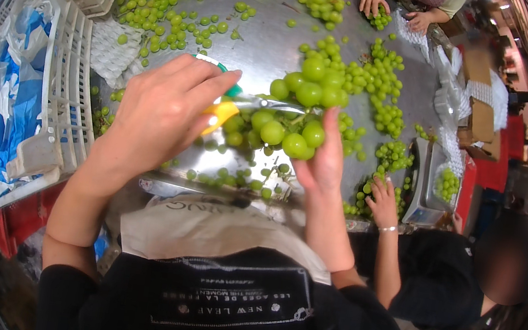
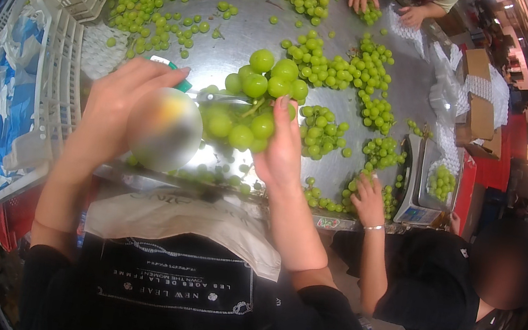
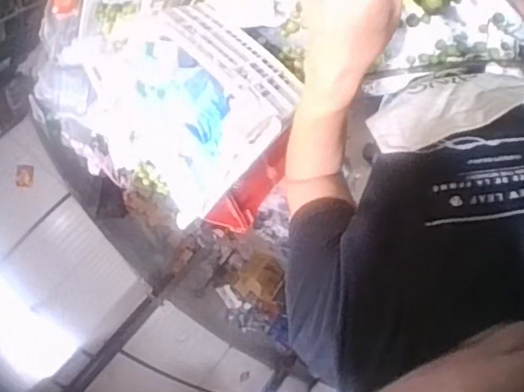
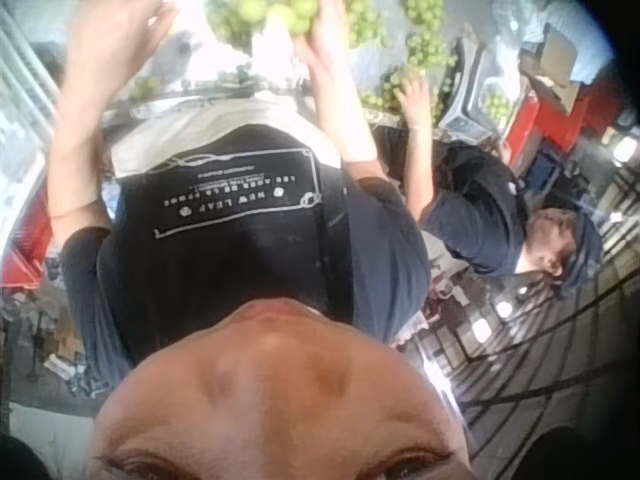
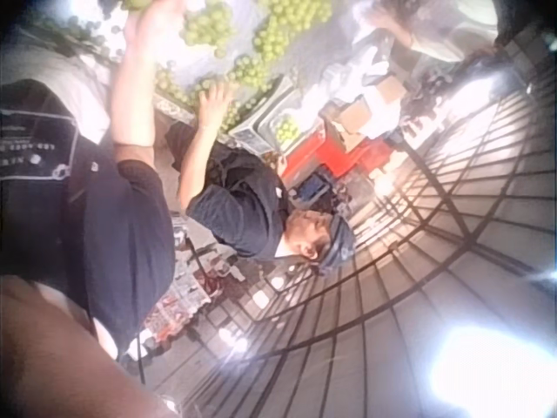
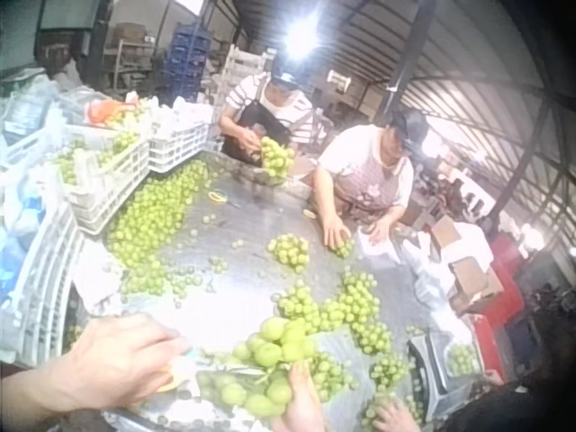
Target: The person trims grape bunches with shears on a metal table, removing individual grapes and placing the cleaned bunches into a plastic-lined crate.
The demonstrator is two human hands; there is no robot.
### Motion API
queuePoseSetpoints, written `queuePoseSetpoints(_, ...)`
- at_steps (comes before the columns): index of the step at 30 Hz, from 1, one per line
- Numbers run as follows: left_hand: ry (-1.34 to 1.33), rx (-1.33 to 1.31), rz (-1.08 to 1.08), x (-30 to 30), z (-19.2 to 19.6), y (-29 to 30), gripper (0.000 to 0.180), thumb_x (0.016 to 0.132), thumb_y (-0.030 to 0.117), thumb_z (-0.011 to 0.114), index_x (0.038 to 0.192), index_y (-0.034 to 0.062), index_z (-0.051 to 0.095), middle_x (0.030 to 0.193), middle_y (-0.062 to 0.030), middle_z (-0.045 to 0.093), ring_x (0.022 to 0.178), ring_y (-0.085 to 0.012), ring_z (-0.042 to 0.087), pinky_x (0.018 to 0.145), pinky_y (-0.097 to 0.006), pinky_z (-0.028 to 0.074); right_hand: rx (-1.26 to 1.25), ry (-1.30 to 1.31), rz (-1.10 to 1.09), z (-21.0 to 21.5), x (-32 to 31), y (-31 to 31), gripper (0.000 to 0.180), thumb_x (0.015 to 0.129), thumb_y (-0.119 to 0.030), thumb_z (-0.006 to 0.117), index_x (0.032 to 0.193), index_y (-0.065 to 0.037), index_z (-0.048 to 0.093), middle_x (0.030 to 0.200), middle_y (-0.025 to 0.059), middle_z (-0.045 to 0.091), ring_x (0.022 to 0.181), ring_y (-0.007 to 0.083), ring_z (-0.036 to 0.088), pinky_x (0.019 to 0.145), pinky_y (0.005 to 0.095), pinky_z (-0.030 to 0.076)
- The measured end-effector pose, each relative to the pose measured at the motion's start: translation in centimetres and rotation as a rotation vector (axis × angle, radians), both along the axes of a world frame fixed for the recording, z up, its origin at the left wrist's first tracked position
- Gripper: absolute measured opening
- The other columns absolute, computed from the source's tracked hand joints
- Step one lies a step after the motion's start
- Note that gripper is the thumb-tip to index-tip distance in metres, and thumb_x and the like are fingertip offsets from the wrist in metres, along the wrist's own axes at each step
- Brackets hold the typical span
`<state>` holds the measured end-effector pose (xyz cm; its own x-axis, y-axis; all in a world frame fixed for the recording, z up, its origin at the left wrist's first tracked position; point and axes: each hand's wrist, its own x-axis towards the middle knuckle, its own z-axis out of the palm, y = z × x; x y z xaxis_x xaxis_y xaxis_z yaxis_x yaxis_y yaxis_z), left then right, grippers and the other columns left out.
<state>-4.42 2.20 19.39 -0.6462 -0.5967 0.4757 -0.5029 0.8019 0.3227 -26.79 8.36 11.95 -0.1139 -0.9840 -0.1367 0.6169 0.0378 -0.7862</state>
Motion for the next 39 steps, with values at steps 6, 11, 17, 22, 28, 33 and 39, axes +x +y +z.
queuePoseSetpoints(6,-0.034,-0.086,0.023,-0.3,-0.8,-0.1,0.039,0.064,0.001,0.065,0.102,0.0051,0.063,0.084,-0.0080,0.060,0.075,-0.0235,0.058,0.061,-0.032,0.049,0.003,0.023,-0.009,0.1,0.8,0.1,0.057,0.093,-0.044,0.041,0.133,-0.004,0.033,0.127,0.0154,0.046,0.114,0.0281,0.049,0.095,0.0423,0.043)
queuePoseSetpoints(11,-0.013,0.037,0.010,0.3,-2.0,0.0,0.042,0.062,-0.001,0.067,0.103,0.0047,0.062,0.084,-0.0096,0.060,0.076,-0.0255,0.058,0.062,-0.034,0.048,0.001,-0.006,0.000,-0.1,0.8,0.0,0.057,0.093,-0.045,0.041,0.132,-0.003,0.033,0.126,0.0160,0.046,0.113,0.0283,0.049,0.096,0.0428,0.043)
queuePoseSetpoints(17,0.024,0.177,0.017,0.6,-1.7,0.6,0.045,0.063,-0.001,0.066,0.107,0.0038,0.060,0.090,-0.0109,0.060,0.083,-0.0267,0.058,0.068,-0.034,0.049,0.028,0.008,0.034,-0.2,1.5,0.1,0.059,0.093,-0.045,0.040,0.132,-0.002,0.033,0.125,0.0171,0.046,0.109,0.0285,0.053,0.093,0.0422,0.046)
queuePoseSetpoints(22,-0.010,0.020,0.066,0.1,-2.0,0.5,0.044,0.064,-0.003,0.064,0.108,0.0042,0.060,0.092,-0.0108,0.060,0.086,-0.0269,0.058,0.070,-0.034,0.049,0.019,0.015,0.050,0.1,1.9,0.0,0.059,0.094,-0.045,0.040,0.132,-0.001,0.032,0.126,0.0177,0.046,0.109,0.0290,0.053,0.092,0.0422,0.047)
queuePoseSetpoints(28,0.001,0.069,0.048,0.9,-2.5,0.3,0.044,0.065,-0.004,0.063,0.108,0.0039,0.060,0.092,-0.0119,0.060,0.086,-0.0278,0.059,0.071,-0.035,0.049,0.025,0.018,0.023,-0.9,1.4,0.1,0.059,0.093,-0.047,0.039,0.133,-0.004,0.031,0.126,0.0155,0.046,0.113,0.0283,0.050,0.095,0.0436,0.043)
queuePoseSetpoints(33,0.049,0.199,0.071,1.2,-1.7,0.5,0.044,0.065,-0.002,0.064,0.108,0.0028,0.060,0.091,-0.0149,0.061,0.086,-0.0295,0.058,0.075,-0.036,0.048,0.085,-0.124,0.059,0.2,0.9,0.1,0.058,0.091,-0.052,0.041,0.133,-0.014,0.033,0.125,0.0111,0.045,0.112,0.0268,0.049,0.096,0.0439,0.042)
queuePoseSetpoints(39,0.043,0.324,0.035,1.0,-2.2,0.2,0.045,0.065,-0.002,0.064,0.109,0.0021,0.060,0.090,-0.0156,0.061,0.084,-0.0296,0.058,0.075,-0.036,0.047,0.089,-0.183,0.101,0.2,1.5,0.0,0.061,0.089,-0.054,0.041,0.132,-0.011,0.034,0.125,0.0131,0.046,0.114,0.0281,0.049,0.094,0.0443,0.045)
